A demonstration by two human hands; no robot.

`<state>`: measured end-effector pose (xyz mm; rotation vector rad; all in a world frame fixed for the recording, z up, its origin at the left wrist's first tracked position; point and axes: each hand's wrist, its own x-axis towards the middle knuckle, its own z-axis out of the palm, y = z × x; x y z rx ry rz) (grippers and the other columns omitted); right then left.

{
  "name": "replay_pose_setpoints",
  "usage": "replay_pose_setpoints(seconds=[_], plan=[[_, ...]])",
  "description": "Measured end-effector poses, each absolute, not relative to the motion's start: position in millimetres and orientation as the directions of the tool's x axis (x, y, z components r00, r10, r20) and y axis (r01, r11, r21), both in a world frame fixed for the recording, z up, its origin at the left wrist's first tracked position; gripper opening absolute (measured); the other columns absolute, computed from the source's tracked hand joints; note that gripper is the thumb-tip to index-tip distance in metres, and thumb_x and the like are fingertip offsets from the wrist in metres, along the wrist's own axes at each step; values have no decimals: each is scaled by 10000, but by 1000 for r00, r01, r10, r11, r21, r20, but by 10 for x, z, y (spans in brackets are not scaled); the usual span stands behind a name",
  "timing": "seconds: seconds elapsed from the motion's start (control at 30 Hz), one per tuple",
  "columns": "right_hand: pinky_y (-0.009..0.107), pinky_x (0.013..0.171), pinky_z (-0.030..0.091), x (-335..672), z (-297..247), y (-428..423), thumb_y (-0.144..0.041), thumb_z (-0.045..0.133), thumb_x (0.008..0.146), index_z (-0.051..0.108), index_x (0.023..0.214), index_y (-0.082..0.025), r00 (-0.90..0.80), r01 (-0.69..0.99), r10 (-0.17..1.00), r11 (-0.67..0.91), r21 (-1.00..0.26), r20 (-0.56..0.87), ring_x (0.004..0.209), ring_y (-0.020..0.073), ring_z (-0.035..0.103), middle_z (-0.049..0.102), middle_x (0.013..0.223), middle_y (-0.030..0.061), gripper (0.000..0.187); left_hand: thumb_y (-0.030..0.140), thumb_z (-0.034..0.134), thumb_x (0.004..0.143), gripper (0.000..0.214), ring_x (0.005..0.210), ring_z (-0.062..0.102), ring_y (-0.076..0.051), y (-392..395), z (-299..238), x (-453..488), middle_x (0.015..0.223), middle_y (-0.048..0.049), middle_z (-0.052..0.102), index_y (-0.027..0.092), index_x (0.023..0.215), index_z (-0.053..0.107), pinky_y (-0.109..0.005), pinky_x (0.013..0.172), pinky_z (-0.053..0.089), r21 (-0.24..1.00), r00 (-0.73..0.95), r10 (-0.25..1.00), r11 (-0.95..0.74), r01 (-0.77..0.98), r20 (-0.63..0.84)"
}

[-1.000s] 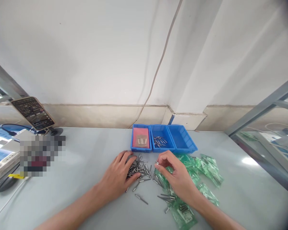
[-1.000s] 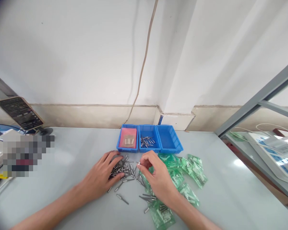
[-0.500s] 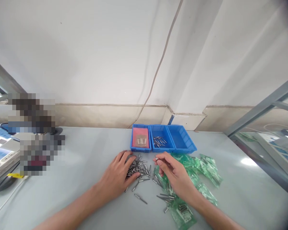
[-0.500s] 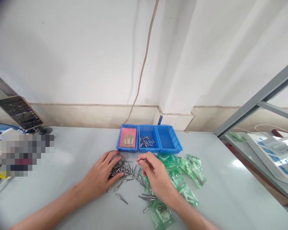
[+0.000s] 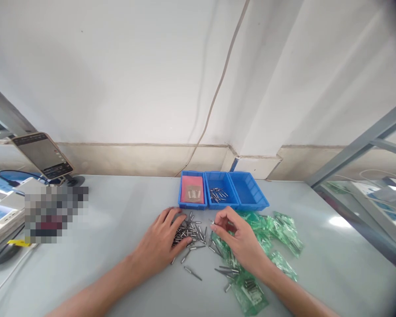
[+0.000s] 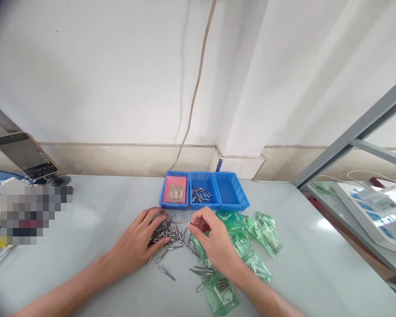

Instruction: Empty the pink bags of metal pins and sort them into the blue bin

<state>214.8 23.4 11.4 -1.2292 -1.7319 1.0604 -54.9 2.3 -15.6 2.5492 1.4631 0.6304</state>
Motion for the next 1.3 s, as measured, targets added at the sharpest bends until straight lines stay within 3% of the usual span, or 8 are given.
replay_pose_setpoints(seconds=[0.2,0.43,0.7,0.83,0.97,1.1,1.2,1.3], plan=[[292,681,479,2170,65,250,-430,638,1049,648,985,-250,-264,296,962,150,-943,69,743,175,548,618,856,-4,192,494,595,1086,447,1383,535,-350,32,-168,-545,1477,-125,577,234,1447,559,-553,1119,545,312,439,854,-513,800,280],[293,625,509,2190,85,286,-590,576,1062,704,1050,-225,-251,185,968,43,-982,-4,643,145,555,676,917,25,387,489,587,1091,455,1403,527,-355,19,-169,-551,1495,-127,568,237,1467,543,-552,1116,553,298,448,849,-520,800,281],[313,674,554,2207,209,276,-595,692,1004,666,1038,-236,-286,40,958,7,-999,-4,739,169,588,652,968,35,361,483,587,1091,447,1396,532,-348,19,-160,-543,1493,-122,565,243,1465,545,-557,1118,554,309,446,852,-517,798,274],[303,693,513,2192,207,266,-474,754,982,643,935,-243,-249,161,966,107,-981,64,744,172,557,591,831,-12,260,478,594,1089,445,1404,526,-353,17,-152,-541,1493,-124,565,240,1462,545,-560,1114,554,307,443,856,-510,803,266],[314,735,478,2196,162,254,-337,722,1002,643,886,-251,-247,334,953,253,-908,175,783,182,561,607,876,-6,165,455,605,1086,432,1393,533,-348,13,-144,-542,1494,-118,564,249,1460,538,-546,1095,564,310,442,860,-506,805,256],[317,709,465,2193,167,231,-318,670,1029,667,881,-253,-304,410,931,318,-855,201,812,198,572,609,931,25,163,446,601,1090,429,1387,531,-347,14,-159,-552,1488,-120,565,245,1461,529,-550,1102,556,305,448,851,-518,799,273],[307,691,462,2178,212,225,-379,685,1023,680,901,-252,-309,362,939,262,-894,150,798,194,559,613,916,22,176,456,592,1093,426,1387,527,-348,18,-174,-558,1485,-123,564,242,1457,531,-558,1107,551,307,450,849,-522,796,276],[275,587,380,2176,249,242,-510,693,1012,646,931,-239,-287,214,958,52,-976,-12,651,150,464,543,779,-26,286,474,580,1098,427,1387,529,-348,21,-182,-559,1484,-124,566,241,1453,534,-560,1111,548,308,453,844,-529,791,286]])
